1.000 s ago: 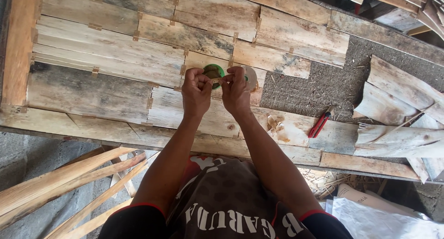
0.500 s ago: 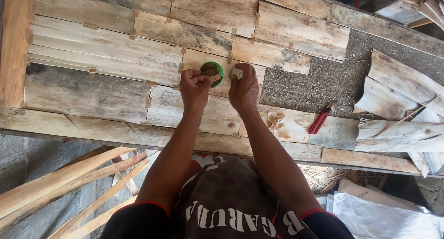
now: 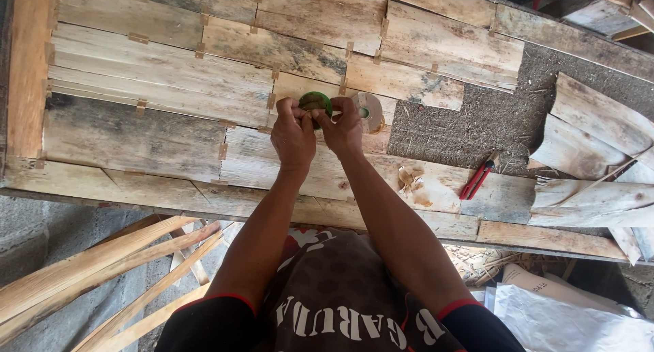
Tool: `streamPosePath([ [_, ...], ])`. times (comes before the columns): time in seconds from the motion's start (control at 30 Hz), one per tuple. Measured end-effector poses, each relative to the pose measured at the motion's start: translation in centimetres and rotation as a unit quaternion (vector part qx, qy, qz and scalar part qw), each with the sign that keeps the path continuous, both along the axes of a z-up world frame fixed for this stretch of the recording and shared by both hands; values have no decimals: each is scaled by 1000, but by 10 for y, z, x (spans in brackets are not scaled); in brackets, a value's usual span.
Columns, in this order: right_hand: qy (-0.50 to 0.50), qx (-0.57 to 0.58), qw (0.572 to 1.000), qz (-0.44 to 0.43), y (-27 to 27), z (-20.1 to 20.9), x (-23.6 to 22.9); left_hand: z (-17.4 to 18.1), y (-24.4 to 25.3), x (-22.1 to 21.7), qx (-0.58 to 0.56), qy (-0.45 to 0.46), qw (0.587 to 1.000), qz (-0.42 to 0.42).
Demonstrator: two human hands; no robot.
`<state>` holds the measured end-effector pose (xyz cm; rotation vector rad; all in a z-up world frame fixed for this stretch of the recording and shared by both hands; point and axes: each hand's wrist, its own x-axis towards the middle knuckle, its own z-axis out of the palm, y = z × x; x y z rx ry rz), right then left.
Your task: Assembling or repairing thin bamboo panels using tape and a utility knife on the floor of a workshop.
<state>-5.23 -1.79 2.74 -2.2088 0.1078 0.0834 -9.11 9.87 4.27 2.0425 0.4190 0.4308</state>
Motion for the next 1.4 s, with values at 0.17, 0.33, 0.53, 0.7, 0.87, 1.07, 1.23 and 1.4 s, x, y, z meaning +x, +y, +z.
streamPosePath([
  [0.17,66,35,996,-45,6,3,-1,-6,3,3,-41,2,999,-13],
  [0.33,80,55,993,-66,9,3,2,4,10,4,-140,23,990,-15],
  [0.53,126,128,979,-93,-2,-9,6,-4,27,3,-258,39,965,-2],
  [0.7,-24,66,997,-46,-4,43,9,-4,30,14,-397,-32,917,-34],
  [0.87,35,212,976,-25,-14,43,25,11,17,40,-386,-21,920,-64],
  [1.07,80,360,928,-53,-43,17,50,20,-3,79,-348,6,929,-124],
  [1.23,-14,368,928,-65,-89,-26,87,34,-16,126,-227,47,953,-194],
  [1.4,-98,118,988,-34,-125,1,125,4,-32,184,146,8,950,-277],
])
